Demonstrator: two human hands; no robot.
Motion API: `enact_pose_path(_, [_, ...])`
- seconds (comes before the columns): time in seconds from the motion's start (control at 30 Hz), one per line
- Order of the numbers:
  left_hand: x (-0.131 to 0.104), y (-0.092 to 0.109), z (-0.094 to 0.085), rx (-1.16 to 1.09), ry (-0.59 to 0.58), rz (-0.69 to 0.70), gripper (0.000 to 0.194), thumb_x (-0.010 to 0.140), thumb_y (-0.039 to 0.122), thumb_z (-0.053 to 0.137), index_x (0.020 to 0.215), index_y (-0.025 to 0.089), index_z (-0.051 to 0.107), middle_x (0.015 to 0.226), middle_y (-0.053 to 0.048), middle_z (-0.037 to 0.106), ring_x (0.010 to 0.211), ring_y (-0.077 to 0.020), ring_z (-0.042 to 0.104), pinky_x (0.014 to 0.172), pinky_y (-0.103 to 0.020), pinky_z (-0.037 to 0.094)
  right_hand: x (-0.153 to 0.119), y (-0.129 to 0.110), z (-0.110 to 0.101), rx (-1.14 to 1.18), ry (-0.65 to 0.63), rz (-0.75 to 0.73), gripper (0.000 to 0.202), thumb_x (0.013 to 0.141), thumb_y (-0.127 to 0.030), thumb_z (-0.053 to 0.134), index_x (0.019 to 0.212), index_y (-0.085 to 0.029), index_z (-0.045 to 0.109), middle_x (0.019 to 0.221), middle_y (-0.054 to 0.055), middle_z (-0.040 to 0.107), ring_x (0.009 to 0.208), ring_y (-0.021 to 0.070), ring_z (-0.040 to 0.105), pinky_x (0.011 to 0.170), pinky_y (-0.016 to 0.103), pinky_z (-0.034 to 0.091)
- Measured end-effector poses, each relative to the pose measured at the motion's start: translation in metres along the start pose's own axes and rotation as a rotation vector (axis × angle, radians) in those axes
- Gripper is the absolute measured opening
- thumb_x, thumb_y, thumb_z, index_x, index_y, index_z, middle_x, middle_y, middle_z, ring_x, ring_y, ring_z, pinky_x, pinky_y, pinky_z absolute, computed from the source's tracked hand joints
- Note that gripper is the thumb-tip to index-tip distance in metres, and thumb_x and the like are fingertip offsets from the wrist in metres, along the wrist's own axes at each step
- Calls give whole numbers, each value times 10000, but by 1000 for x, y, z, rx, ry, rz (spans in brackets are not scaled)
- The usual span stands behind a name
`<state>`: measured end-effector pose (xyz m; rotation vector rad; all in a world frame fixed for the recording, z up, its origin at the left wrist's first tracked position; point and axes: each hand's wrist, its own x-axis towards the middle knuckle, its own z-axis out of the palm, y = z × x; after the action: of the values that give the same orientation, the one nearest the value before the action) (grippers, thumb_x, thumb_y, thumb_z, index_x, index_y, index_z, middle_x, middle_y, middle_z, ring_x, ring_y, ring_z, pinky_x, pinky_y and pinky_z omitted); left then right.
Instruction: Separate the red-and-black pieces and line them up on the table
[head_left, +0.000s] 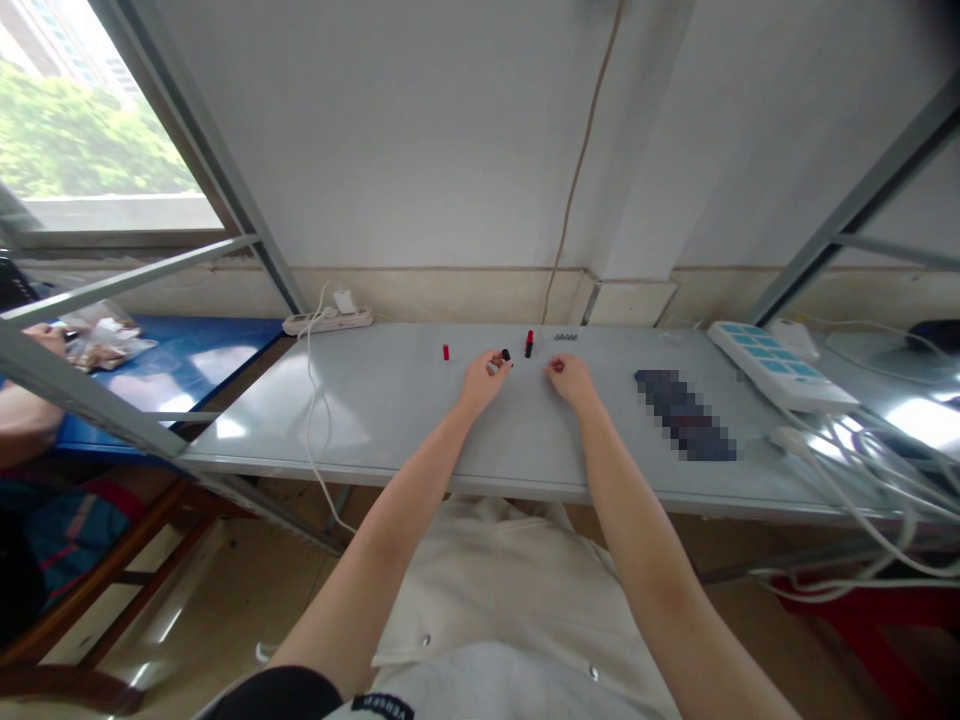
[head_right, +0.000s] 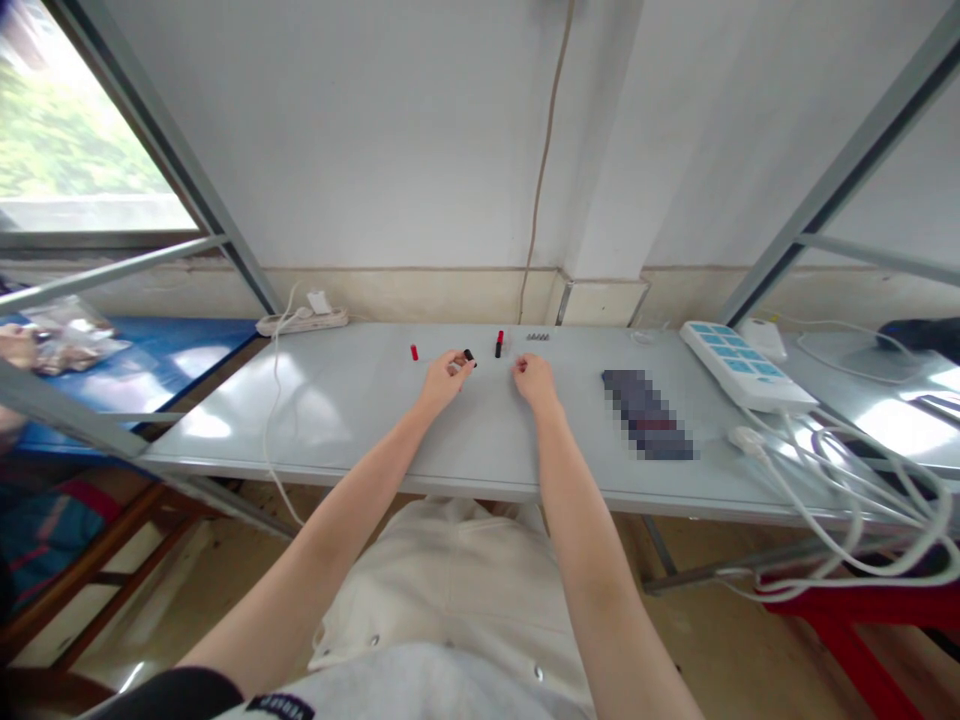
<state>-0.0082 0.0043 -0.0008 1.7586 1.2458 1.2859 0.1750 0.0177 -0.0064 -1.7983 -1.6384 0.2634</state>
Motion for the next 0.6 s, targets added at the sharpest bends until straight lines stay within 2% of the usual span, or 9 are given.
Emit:
enact_pose_path(0.13, [-1,-1,4,46,-45,14,177,727,290,554,847,172,611,735,-5,591,530,-62,430,538,-186,361,3,2,8,-24,47,-32,121,691,-144,550,777,-138,635,748,91,639,713,173,587,688,307,439])
enact_pose_path(0.33, [-2,-2,10,100,-46,51,150,718,265,568,826,173,616,728,-8,606,576,-80,467,626,-213,392,10,2,19,-42,89,-14,119,693,-200,576,771,-145,646,727,92,650,717,181,599,686,303,445])
enact_pose_path(0.6, [12,-8,27,192,-93,84,126,708,245,572,795,178,634,712,-20,620,556,-102,476,603,-229,381,12,2,22,-71,101,-6,166,721,-253,567,796,-142,664,774,122,661,746,206,605,691,317,439])
